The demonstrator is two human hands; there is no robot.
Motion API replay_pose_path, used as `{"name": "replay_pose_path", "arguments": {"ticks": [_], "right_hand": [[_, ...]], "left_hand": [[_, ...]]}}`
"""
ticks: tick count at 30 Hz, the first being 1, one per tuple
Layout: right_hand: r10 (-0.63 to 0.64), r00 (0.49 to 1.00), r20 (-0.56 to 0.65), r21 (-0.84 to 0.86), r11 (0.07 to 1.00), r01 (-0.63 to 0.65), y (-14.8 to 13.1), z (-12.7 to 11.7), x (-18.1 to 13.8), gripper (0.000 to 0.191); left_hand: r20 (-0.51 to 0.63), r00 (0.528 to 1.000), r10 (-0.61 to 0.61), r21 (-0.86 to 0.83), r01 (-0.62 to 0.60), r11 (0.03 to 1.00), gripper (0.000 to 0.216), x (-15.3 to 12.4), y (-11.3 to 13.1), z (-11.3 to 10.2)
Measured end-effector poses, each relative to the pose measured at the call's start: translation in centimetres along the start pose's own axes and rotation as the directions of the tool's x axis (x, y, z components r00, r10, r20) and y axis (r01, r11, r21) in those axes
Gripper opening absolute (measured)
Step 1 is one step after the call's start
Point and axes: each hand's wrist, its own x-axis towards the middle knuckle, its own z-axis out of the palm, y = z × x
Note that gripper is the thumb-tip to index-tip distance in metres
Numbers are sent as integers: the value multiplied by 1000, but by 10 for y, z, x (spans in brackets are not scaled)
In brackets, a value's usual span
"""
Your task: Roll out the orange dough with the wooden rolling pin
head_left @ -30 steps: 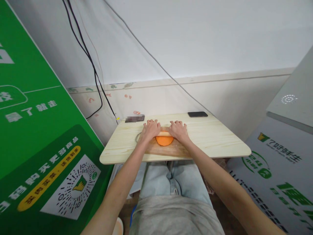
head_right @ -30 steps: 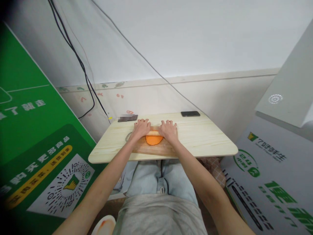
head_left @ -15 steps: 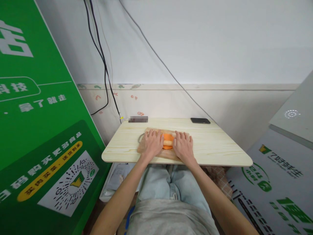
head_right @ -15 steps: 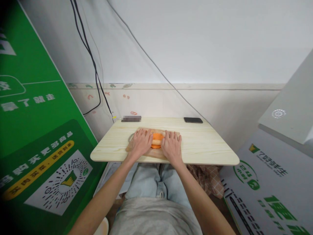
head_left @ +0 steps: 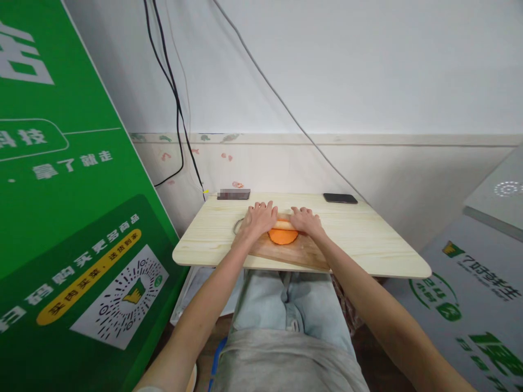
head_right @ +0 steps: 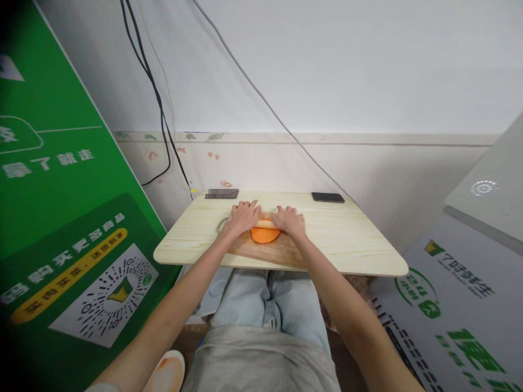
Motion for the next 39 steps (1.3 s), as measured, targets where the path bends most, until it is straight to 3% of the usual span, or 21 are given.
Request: {"name": "replay_pose_path", "arguments": {"ticks": [4, 9, 22, 29, 35, 39], "right_hand": [[-27, 995, -98, -21, 999, 25, -1, 4, -10, 60], [-77, 949, -305, -88, 995, 52, 0, 19, -46, 60], [-98, 917, -386, -68, 995, 78, 3, 38, -97, 61], [-94, 964, -247, -89, 993, 74, 0, 19, -74, 54], [-95, 980, -176, -81, 993, 82, -3, 7, -43, 53], [-78, 995, -66, -27, 997, 76, -5, -4, -22, 54]], "left_hand": [[30, 999, 14, 8, -15, 1000, 48, -5, 1, 0], [-82, 996, 23, 26, -21, 999, 53, -37, 5, 13], [-200, 978, 64, -17, -69, 997, 56, -98, 14, 26], [-163, 985, 61, -26, -66, 997, 55, -82, 9, 22], [-63, 998, 24, -24, -25, 999, 56, -47, -1, 21], [17, 1000, 0, -7, 0, 1000, 56, -21, -6, 17]]}}
